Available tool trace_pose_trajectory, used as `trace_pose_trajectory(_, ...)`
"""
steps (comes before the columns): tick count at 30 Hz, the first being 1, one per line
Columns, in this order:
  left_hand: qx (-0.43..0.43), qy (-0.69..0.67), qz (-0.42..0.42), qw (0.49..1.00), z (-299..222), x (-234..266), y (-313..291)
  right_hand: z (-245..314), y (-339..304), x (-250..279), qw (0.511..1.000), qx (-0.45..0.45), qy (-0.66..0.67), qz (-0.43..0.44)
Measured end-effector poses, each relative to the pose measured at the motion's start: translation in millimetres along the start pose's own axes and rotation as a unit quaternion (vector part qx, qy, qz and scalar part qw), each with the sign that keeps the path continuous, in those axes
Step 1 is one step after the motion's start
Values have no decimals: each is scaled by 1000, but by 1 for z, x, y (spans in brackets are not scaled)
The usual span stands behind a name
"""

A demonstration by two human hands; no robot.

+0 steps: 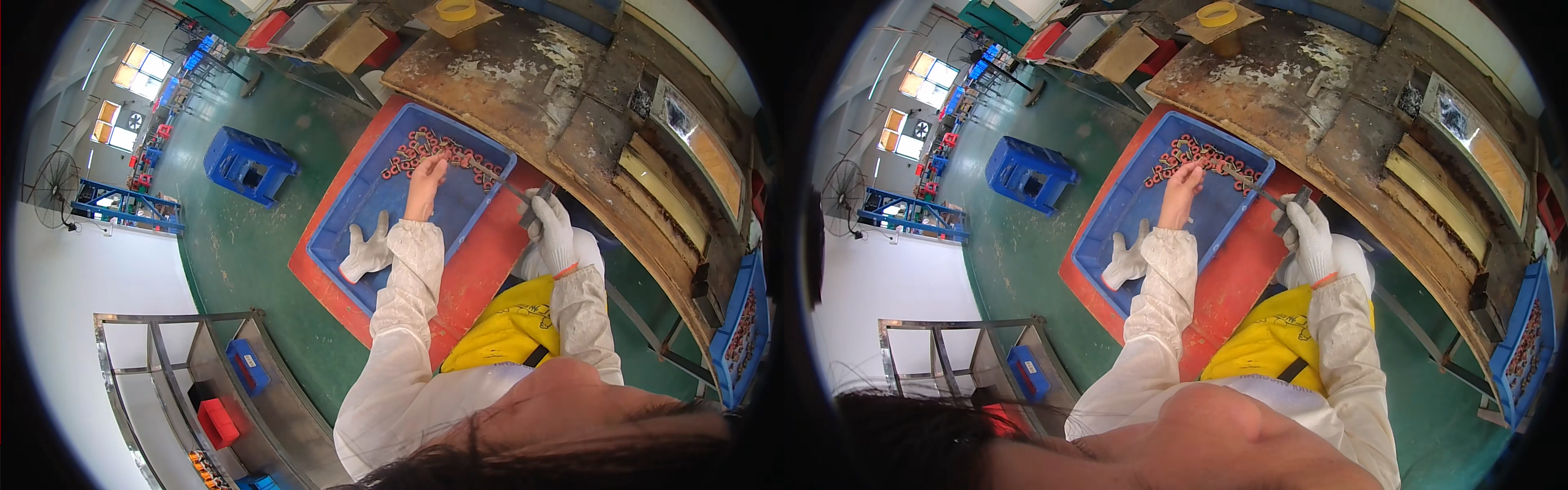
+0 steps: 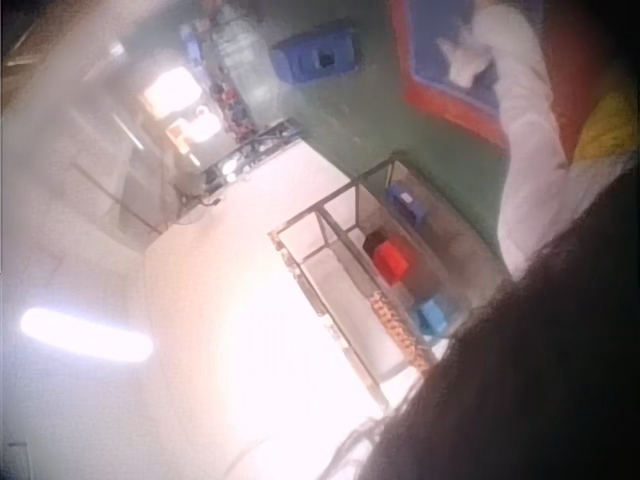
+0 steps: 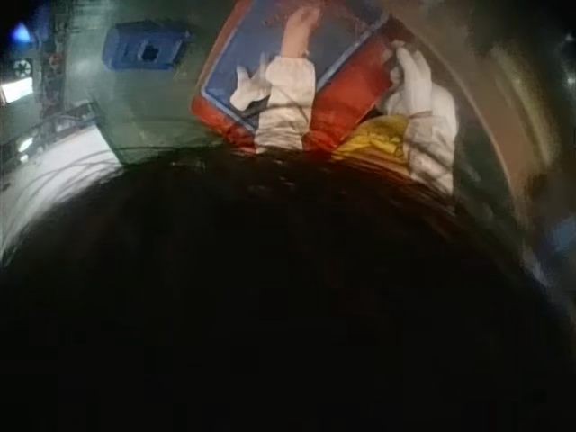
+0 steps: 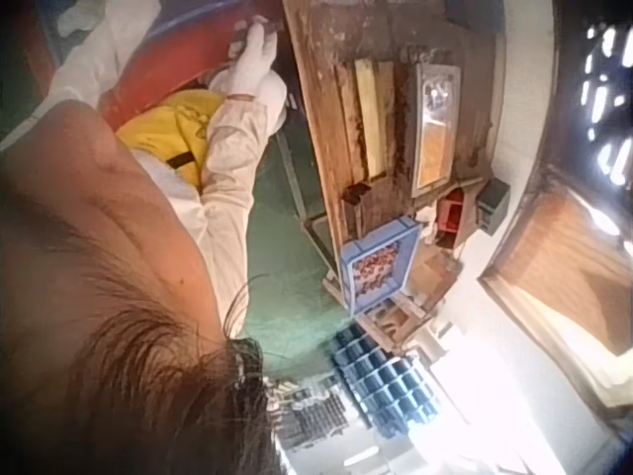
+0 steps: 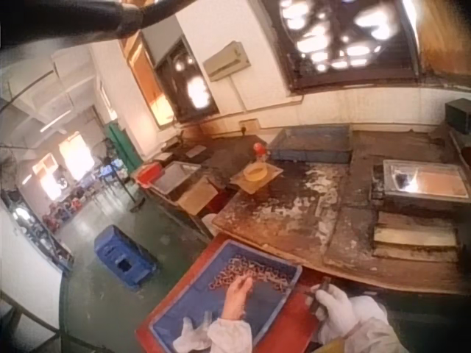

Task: The person slides rings from a tray onto a metal rod, dips the loaded rod into a heated liquid bath, and transfers the rings into a collection tray.

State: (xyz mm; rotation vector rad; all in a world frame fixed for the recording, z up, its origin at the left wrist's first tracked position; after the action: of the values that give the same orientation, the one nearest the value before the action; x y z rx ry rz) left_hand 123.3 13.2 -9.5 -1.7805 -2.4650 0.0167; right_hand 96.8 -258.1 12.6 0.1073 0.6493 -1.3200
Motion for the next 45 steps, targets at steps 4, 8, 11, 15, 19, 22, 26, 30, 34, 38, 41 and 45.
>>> trace_pose_trajectory(4,46,-155,25,987,4,-3,-1,2,-1,-3,1000,2,-4,1)
trace_pose_trajectory(8,25,-139,57,988,-2,-9,-3,1,0,-3,1000,2,-8,5)
trace_pose_trajectory(11,21,-111,71,991,-5,-14,-5,0,0,-2,1000,3,-9,6)
trace_pose_trajectory(15,25,-112,69,991,-7,-15,-6,0,0,-1,1000,7,-9,10)
trace_pose_trajectory(19,18,-102,80,991,-5,-13,-5,0,-1,-3,1000,4,-13,9)
trace_pose_trajectory(22,10,-93,79,992,-7,-13,-4,1,-1,-3,1000,5,-9,10)
trace_pose_trajectory(26,-6,-91,84,992,-12,-15,-5,-1,0,-1,1000,7,-15,9)
trace_pose_trajectory(30,-6,-76,126,989,-18,-24,-9,1,0,-2,1000,8,-12,11)
trace_pose_trajectory(34,-8,-69,192,979,-21,-34,-13,1,-1,-3,1000,9,-7,18)
trace_pose_trajectory(38,13,-108,213,971,-25,-37,-18,3,-2,-5,1000,12,-2,24)
trace_pose_trajectory(41,19,-132,225,965,-34,-43,-25,5,-4,-6,1000,6,10,25)
trace_pose_trajectory(45,35,-141,230,962,-31,-43,-27,3,-4,-8,999,-10,38,33)
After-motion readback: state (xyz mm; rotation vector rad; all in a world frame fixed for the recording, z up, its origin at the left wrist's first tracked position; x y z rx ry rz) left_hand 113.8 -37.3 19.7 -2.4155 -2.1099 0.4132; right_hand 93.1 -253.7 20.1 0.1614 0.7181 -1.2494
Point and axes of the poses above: each hand's wrist, its own y-axis towards the middle knuckle, its own x-axis out of the back of the hand, z = x × y, the point moved 8 cm from there along y, towards the middle knuckle, and after that the axes turned 2 degrees about y, right-handed, at the moved point
